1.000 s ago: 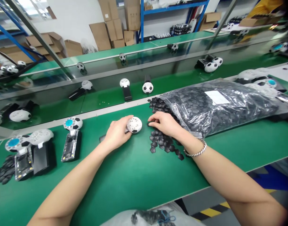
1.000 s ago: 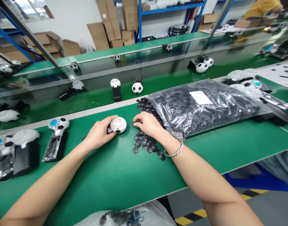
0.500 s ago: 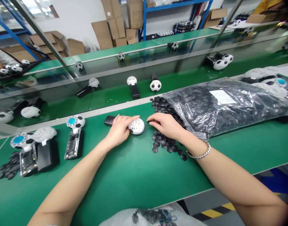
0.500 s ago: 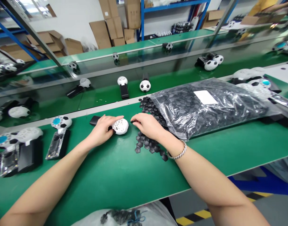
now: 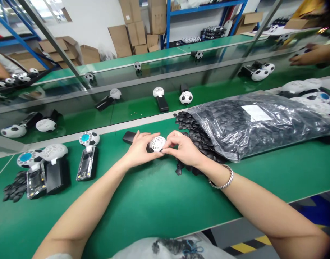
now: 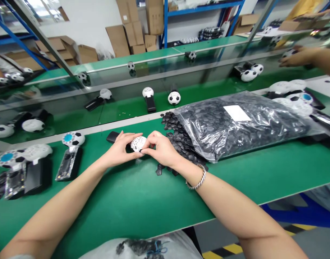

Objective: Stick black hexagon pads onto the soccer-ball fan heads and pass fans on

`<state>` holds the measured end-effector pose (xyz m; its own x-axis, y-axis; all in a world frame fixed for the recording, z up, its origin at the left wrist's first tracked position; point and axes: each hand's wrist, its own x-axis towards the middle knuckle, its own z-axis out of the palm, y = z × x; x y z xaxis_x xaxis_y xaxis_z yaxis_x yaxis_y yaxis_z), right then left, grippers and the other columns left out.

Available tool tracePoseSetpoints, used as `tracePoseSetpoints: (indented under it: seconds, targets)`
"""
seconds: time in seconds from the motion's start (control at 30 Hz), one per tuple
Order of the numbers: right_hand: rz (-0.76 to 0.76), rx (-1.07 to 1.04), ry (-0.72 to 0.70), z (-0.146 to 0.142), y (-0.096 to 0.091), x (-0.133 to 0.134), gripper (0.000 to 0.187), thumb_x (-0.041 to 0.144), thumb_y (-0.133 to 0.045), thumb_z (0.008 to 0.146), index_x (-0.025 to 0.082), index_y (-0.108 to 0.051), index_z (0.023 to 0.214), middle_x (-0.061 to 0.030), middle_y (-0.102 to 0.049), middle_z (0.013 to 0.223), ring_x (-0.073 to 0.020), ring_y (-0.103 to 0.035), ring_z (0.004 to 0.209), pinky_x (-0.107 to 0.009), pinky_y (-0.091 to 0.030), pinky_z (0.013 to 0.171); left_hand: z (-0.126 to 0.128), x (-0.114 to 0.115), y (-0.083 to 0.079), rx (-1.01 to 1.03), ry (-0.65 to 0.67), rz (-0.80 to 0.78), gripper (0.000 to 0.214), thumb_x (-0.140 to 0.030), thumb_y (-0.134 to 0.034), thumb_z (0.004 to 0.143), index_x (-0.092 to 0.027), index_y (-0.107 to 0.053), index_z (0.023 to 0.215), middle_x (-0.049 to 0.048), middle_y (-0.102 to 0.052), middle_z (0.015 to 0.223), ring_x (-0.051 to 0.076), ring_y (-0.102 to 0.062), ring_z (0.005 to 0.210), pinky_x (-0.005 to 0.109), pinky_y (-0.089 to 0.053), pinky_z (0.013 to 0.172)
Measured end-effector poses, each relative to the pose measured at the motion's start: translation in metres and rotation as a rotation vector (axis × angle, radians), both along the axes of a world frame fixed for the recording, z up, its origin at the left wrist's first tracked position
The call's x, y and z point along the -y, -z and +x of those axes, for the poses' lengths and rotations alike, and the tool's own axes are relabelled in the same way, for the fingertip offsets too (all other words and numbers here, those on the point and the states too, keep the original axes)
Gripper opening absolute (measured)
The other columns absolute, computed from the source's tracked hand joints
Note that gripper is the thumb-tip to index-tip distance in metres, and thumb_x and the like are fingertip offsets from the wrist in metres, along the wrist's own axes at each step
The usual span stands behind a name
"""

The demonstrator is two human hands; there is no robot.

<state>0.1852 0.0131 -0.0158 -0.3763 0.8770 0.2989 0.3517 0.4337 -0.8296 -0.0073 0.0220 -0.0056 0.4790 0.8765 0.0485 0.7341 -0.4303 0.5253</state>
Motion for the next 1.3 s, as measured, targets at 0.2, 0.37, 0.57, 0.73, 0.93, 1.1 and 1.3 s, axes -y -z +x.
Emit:
tracePoseSetpoints:
  seconds: [0.2,0.37,0.57,0.73,0.93,1.1,1.3]
  targets:
    - [-0.142,-0.072,0.032,-0.005,0.008,-0.005,0.017,0.020,-0.072,0.063,0.017,-0.057,0.070,-0.0048,-0.053,0.103,-0.0193,-0.050,0.101,-0.032,-0.044,0.079,0.004,0.001,-0.003,0.050,-0.048,-0.027,0.061,-0.042,-0.070,0.063,-0.024,-0.053,0.119,0.0049,-0.060,0.114,0.025,-0.047,0.114,0.054,-0.007,0.108]
    - [-0.238,-0.099,-0.003,-0.004,0.006,-0.006,0.023,0.024,-0.067,0.067,0.018,-0.050,0.082,-0.0026,-0.059,0.095,-0.0169,-0.057,0.087,-0.028,-0.047,0.066,0.005,0.002,-0.001,0.079,-0.071,-0.021,0.057,-0.038,-0.072,0.060,-0.027,-0.056,0.114,0.0013,-0.062,0.109,0.024,-0.050,0.108,0.055,-0.007,0.108]
    - [-0.014,0.617,0.261,0.034,-0.009,-0.014,0.022,0.034,-0.069,0.070,0.019,-0.060,0.084,-0.0083,-0.059,0.092,-0.0226,-0.057,0.082,-0.033,-0.044,0.066,0.005,0.005,0.005,0.052,-0.021,0.026,0.069,-0.052,-0.069,0.061,-0.021,-0.051,0.119,0.0090,-0.056,0.120,0.029,-0.040,0.121,0.057,-0.002,0.108]
    - [-0.020,0.880,0.305,0.047,-0.008,-0.019,0.006,0.023,-0.062,0.076,0.021,-0.065,0.081,-0.0077,-0.064,0.082,-0.0213,-0.059,0.073,-0.029,-0.039,0.055,0.001,0.005,-0.004,0.012,0.107,-0.067,0.061,-0.041,-0.067,0.067,-0.025,-0.047,0.123,0.0076,-0.050,0.130,0.033,-0.020,0.134,0.061,0.001,0.106]
    - [0.121,0.875,0.299,0.043,-0.007,-0.020,0.014,0.021,-0.057,0.080,0.021,-0.069,0.073,-0.0062,-0.066,0.079,-0.0185,-0.060,0.070,-0.027,-0.038,0.054,0.006,0.014,-0.003,0.106,0.061,-0.144,0.059,-0.032,-0.066,0.069,-0.024,-0.045,0.124,0.0101,-0.029,0.144,0.031,-0.006,0.138,0.054,-0.019,0.107]
    - [0.058,0.620,0.163,0.036,-0.014,-0.013,0.014,0.016,-0.055,0.080,0.020,-0.068,0.084,-0.0039,-0.069,0.085,-0.0198,-0.062,0.077,-0.030,-0.045,0.069,0.004,0.009,0.003,0.204,0.163,-0.117,0.055,-0.014,-0.056,0.069,-0.021,-0.044,0.122,0.0067,-0.039,0.138,0.022,-0.022,0.135,0.042,-0.021,0.111]
    - [0.049,0.213,-0.022,0.021,-0.018,0.001,0.011,0.016,-0.056,0.080,0.020,-0.064,0.088,-0.0008,-0.067,0.084,-0.0146,-0.061,0.076,-0.026,-0.047,0.071,0.001,0.004,0.005,0.207,0.140,-0.116,0.063,-0.012,-0.055,0.067,-0.022,-0.039,0.127,0.0057,-0.039,0.138,0.022,-0.023,0.135,0.042,-0.021,0.111]
